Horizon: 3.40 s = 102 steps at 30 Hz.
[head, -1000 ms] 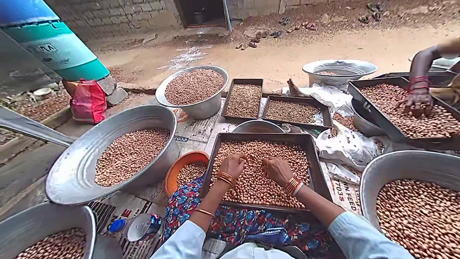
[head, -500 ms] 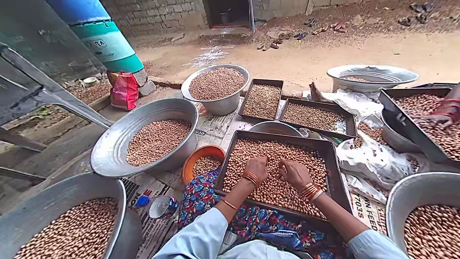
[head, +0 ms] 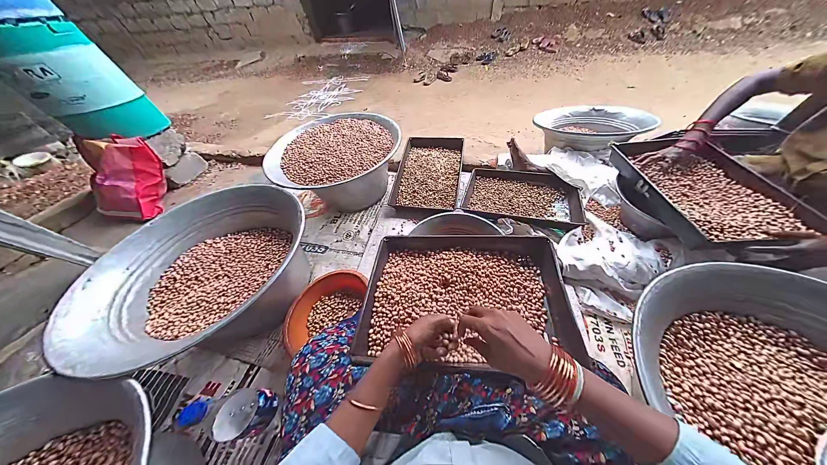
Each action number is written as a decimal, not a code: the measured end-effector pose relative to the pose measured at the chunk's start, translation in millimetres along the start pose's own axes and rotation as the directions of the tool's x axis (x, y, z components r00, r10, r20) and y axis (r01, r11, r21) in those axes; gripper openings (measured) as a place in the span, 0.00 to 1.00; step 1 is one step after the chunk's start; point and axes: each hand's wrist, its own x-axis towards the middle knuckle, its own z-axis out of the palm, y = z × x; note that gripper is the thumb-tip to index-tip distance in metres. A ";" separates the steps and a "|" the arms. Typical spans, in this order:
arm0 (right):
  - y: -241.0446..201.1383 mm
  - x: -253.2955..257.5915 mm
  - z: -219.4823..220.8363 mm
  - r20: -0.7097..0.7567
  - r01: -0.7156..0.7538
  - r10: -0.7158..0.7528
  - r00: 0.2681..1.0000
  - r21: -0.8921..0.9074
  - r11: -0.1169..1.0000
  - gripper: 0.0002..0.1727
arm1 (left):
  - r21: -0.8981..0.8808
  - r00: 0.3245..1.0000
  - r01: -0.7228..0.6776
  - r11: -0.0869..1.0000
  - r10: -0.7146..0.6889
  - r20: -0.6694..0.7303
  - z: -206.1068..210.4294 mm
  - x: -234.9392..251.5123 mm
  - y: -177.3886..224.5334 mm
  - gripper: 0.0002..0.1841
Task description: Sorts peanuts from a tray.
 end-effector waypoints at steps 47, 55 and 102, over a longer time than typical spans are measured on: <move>97.8 -9.6 13.7 0.112 -0.303 0.303 0.946 -0.020 0.953 0.14 | 0.994 0.939 -0.080 0.071 0.341 0.051 51.4 51.8 -5.0 0.16; 79.5 -1.0 22.1 0.192 -0.326 0.358 0.914 -0.178 0.928 0.14 | 0.713 0.893 -0.347 0.609 0.446 0.054 3.4 42.2 -0.1 0.17; 92.7 -9.7 11.3 0.212 -0.256 0.189 0.959 0.932 0.256 0.10 | 0.959 0.887 -0.229 0.166 0.443 0.135 -14.0 19.2 -14.5 0.14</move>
